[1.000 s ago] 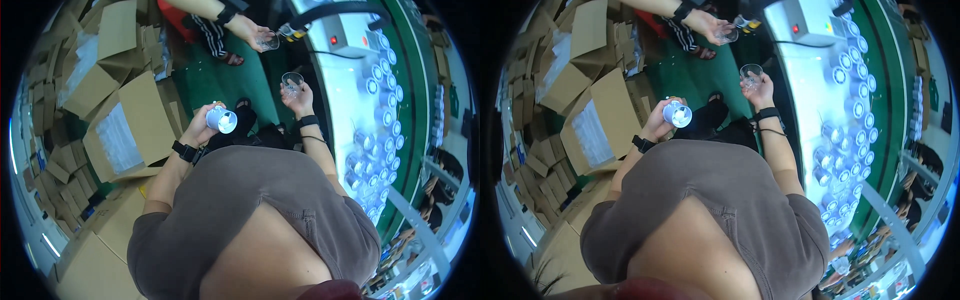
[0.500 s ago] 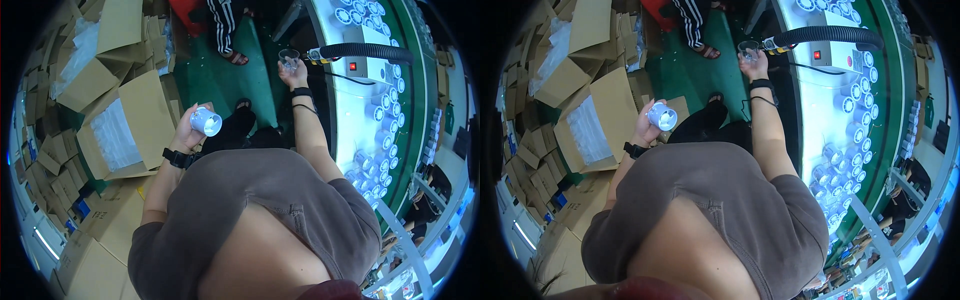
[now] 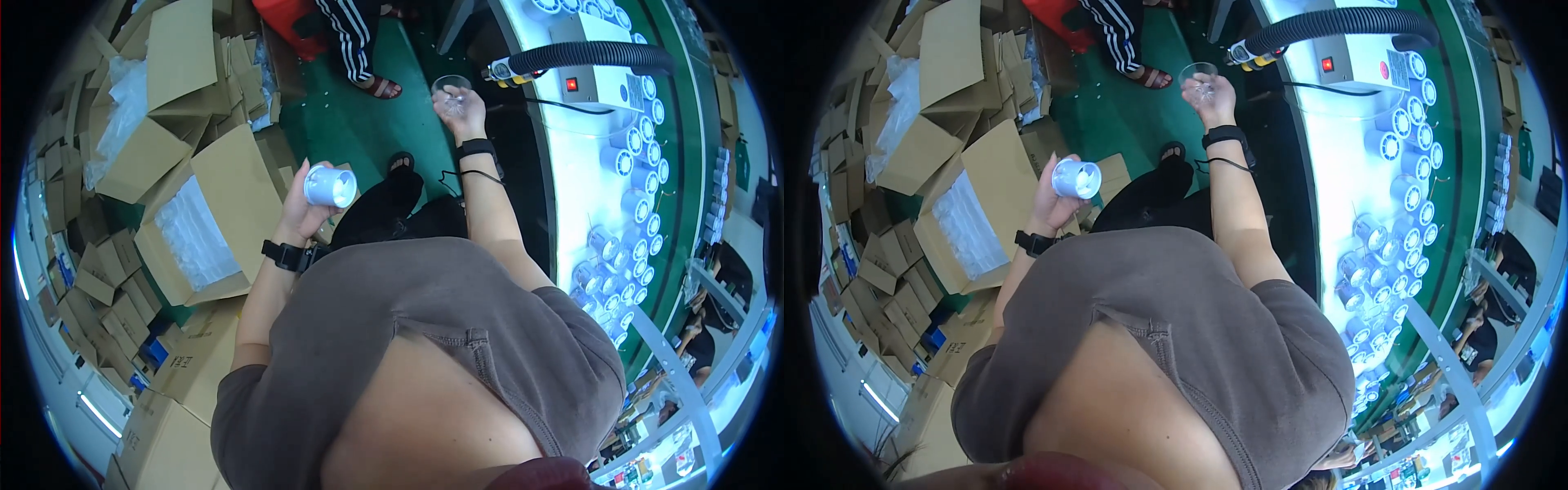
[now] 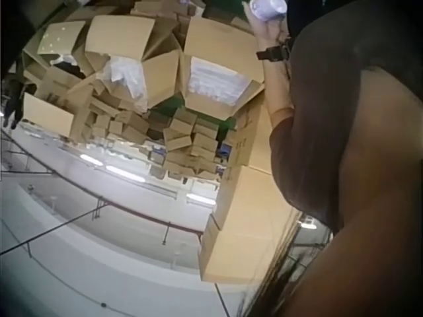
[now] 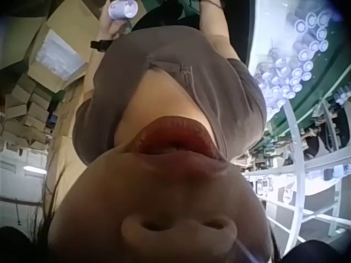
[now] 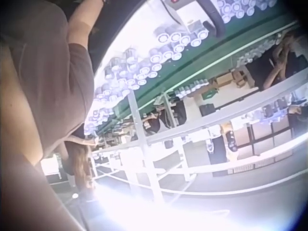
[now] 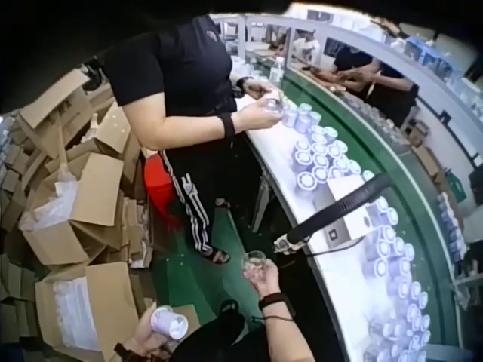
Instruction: The person picks up a plastic bag, removes a plastic cup, and places the bag into a cardboard box. They then pick up a motor and a plastic cup, fit the motor into the cup by hand, and repeat the process.
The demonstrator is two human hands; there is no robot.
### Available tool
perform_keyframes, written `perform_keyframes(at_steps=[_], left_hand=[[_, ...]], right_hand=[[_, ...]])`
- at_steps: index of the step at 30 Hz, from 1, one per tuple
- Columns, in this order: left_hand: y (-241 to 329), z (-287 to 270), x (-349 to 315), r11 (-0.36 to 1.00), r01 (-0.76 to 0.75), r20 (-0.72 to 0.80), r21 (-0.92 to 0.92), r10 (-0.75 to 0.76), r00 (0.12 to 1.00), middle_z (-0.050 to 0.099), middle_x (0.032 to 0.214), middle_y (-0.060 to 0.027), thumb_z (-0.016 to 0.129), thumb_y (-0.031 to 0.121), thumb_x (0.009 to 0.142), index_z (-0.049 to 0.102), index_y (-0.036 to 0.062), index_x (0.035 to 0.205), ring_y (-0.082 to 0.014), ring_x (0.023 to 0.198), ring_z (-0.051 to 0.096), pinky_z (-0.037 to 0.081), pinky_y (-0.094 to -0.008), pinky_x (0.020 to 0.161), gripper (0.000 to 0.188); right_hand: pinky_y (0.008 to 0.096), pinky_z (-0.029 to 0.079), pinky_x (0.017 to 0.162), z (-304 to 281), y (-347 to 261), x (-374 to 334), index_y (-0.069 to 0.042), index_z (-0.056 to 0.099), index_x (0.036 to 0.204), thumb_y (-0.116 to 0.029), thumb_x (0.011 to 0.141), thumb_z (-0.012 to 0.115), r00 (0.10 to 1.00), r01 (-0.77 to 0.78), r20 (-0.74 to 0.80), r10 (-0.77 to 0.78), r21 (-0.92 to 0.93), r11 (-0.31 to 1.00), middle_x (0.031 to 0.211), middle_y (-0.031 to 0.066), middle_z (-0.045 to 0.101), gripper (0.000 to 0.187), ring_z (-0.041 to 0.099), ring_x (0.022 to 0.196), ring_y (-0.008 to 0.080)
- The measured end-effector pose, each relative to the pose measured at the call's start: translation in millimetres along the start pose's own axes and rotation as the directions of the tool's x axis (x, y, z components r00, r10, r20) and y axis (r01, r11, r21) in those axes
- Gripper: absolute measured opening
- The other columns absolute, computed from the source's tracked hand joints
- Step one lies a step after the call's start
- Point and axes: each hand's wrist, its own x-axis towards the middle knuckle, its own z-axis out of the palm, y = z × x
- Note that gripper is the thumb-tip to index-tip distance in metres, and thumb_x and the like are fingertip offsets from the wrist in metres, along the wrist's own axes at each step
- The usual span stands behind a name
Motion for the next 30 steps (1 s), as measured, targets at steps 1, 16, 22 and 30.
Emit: perform_keyframes(at_steps=[1, 16, 22, 30], left_hand=[[1.7, 4.2, 1.1, 0.997, 0.044, 0.081, 0.056, -0.049, 0.996, 0.053, 0.093, -0.0046, 0.035, 0.03, 0.085, 0.048, 0.0109, 0.094, -0.0191, 0.082, 0.054, 0.046, -0.0339, 0.068, 0.025], [-25.9, 107.8, 77.1, 0.701, -0.17, 0.177, 0.693, 0.064, 0.982, 0.049, 0.095, -0.0095, 0.047, 0.027, 0.08, 0.04, 0.0076, 0.101, -0.0195, 0.086, 0.052, 0.045, -0.0318, 0.069, 0.03], [-40.8, 131.4, 90.6, 0.771, -0.123, 0.242, 0.624, -0.041, 0.969, 0.047, 0.099, -0.0135, 0.056, 0.029, 0.076, 0.033, 0.0062, 0.107, -0.0218, 0.091, 0.05, 0.044, -0.0322, 0.072, 0.045], [-59.7, 149.8, 91.5, 0.831, -0.018, 0.219, 0.556, -0.125, 0.968, 0.047, 0.105, -0.0097, 0.047, 0.027, 0.083, 0.04, 0.0092, 0.107, -0.0188, 0.095, 0.05, 0.043, -0.0336, 0.075, 0.031]], right_hand=[[0.033, 0.046, 0.056, -1.7, 1.2, -4.8, 0.001, 0.049, 0.089, -0.026, 0.081, 0.037, 0.997, 0.051, -0.035, -0.062, -0.252, 0.966, 0.081, 0.0155, 0.055, 0.031, 0.054, 0.073, 0.0267], [0.0328, 0.048, 0.063, 47.1, -31.1, -212.9, -0.004, 0.047, 0.107, -0.031, 0.083, 0.041, 0.947, 0.31, 0.244, -0.208, -0.532, 0.788, 0.094, 0.0136, 0.054, 0.036, 0.055, 0.081, 0.0205], [0.0337, 0.047, 0.073, 42.3, -25.8, -253.5, -0.005, 0.043, 0.11, -0.027, 0.08, 0.048, 0.855, 0.495, 0.255, -0.452, -0.661, 0.563, 0.101, 0.0143, 0.05, 0.038, 0.052, 0.093, 0.0221], [0.0312, 0.046, 0.074, 37.3, -2.0, -268.7, -0.005, 0.045, 0.11, -0.021, 0.071, 0.062, 0.535, 0.512, 0.665, -0.52, -0.745, -0.427, 0.105, 0.0121, 0.049, 0.046, 0.05, 0.094, 0.0214]])
